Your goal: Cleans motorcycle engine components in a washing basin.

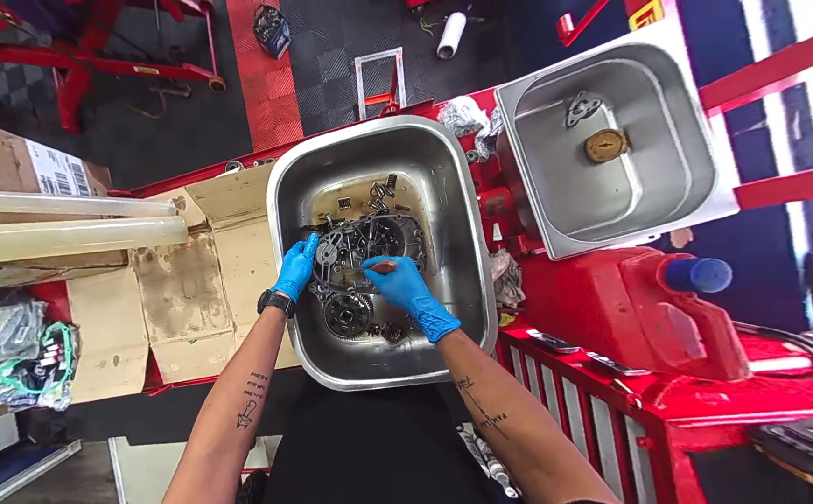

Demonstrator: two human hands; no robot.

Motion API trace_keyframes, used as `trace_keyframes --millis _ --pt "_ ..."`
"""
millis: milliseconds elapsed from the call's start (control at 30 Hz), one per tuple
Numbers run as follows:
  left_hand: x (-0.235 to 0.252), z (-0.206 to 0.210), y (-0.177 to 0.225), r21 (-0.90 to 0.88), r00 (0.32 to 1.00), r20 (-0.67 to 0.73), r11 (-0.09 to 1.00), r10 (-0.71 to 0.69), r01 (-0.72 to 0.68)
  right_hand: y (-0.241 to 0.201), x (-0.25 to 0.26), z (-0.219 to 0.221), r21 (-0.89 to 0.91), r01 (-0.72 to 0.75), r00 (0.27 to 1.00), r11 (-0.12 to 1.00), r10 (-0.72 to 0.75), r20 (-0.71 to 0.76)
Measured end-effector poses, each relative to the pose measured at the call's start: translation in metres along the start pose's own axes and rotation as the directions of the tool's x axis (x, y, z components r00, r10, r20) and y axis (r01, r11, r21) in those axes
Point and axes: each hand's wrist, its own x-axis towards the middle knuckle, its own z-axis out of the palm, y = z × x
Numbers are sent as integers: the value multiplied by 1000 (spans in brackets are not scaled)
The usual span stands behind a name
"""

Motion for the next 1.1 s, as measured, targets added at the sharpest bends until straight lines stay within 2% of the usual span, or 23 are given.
trace_keyframes --millis 100,167,233,300,367,467,567,633,767,833,967,1100 --pt "0 1 -1 1 1000 -13 1000 8 -8 5 -2 1 98 41 998 994 -37 -42" --pt "1 2 -1 31 1000 -18 999 14 -14 2 2 20 167 152 987 974 -141 -75" --pt "1 3 0 64 999 -37 998 22 -19 2 2 32 184 232 963 955 -199 -180" --pt "1 4 6 93 998 -56 995 21 -16 13 -15 27 128 292 933 948 -253 -255" --pt "2 6 13 119 996 -86 993 33 -22 32 -34 0 62 284 899 957 -243 -364" --pt "-5 8 19 183 994 -106 983 -11 30 63 -38 -30 1 155 883 988 -138 -448" --pt "-1 8 44 300 996 -82 953 -19 43 67 -9 -43 -66 160 870 985 -172 -462" --pt "3 8 61 359 997 -75 932 -23 48 62 11 -53 -47 133 869 990 -139 -474" --pt "10 6 85 333 994 -77 938 -75 96 50 18 -83 -61 -106 950 992 83 -302" --pt "9 3 88 288 996 -64 955 -58 74 46 7 -93 -32 -165 954 986 151 -257" --pt "-5 -9 98 280 998 -51 960 29 -13 48 -22 -84 81 -181 955 980 194 -224" --pt "-14 -16 111 390 987 -85 916 137 -94 47 -42 -51 293 -77 969 953 141 -204"
